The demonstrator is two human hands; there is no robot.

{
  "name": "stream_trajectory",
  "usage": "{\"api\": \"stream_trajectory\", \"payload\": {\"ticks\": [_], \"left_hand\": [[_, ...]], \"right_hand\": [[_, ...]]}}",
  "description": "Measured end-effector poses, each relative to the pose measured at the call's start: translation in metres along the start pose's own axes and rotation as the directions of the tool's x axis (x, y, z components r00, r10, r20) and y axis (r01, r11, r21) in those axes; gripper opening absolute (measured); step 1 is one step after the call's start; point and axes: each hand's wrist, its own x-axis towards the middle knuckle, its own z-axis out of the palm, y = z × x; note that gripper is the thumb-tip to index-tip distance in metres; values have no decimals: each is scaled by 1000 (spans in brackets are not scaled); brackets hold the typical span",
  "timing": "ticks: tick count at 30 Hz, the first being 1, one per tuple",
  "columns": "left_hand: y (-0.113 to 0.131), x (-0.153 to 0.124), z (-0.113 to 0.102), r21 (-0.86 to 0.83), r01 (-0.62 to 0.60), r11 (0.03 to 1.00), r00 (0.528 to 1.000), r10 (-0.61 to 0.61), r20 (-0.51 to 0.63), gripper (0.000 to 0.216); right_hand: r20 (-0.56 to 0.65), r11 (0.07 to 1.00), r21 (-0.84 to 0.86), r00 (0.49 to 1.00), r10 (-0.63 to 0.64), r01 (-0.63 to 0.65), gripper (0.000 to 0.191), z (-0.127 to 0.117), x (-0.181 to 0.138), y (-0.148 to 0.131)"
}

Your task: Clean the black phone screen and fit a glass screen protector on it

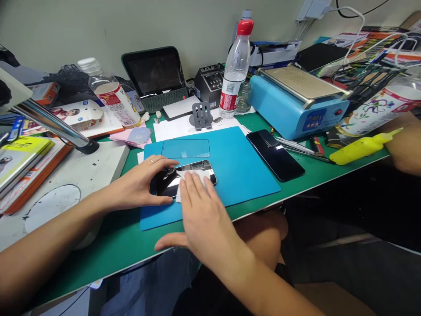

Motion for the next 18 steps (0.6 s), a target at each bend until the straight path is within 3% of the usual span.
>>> {"api": "stream_trajectory", "payload": {"ticks": [4, 8, 10, 14, 18], "left_hand": [[-1, -2, 0, -10, -25, 1000, 999, 25, -22, 74], [-4, -4, -4, -132, -73, 989, 996, 80, 50, 112], [-6, -4, -6, -209, -76, 975, 995, 88, 46, 118], [-7, -3, -7, -270, -29, 962, 996, 5, -90, 104], [-6, -3, -4, -281, 86, 956, 959, -156, -239, 106]], "right_hand": [[35, 982, 162, 994, -102, 95, 128, 3, 22, -5], [39, 957, 252, 986, -160, 146, 123, 2, 35, -6], [41, 953, 259, 984, -174, 157, 120, 0, 31, -8], [42, 955, 221, 976, -213, 199, 99, -5, 10, -6], [35, 977, 135, 985, -172, 166, 83, -5, 5, 7]]}}
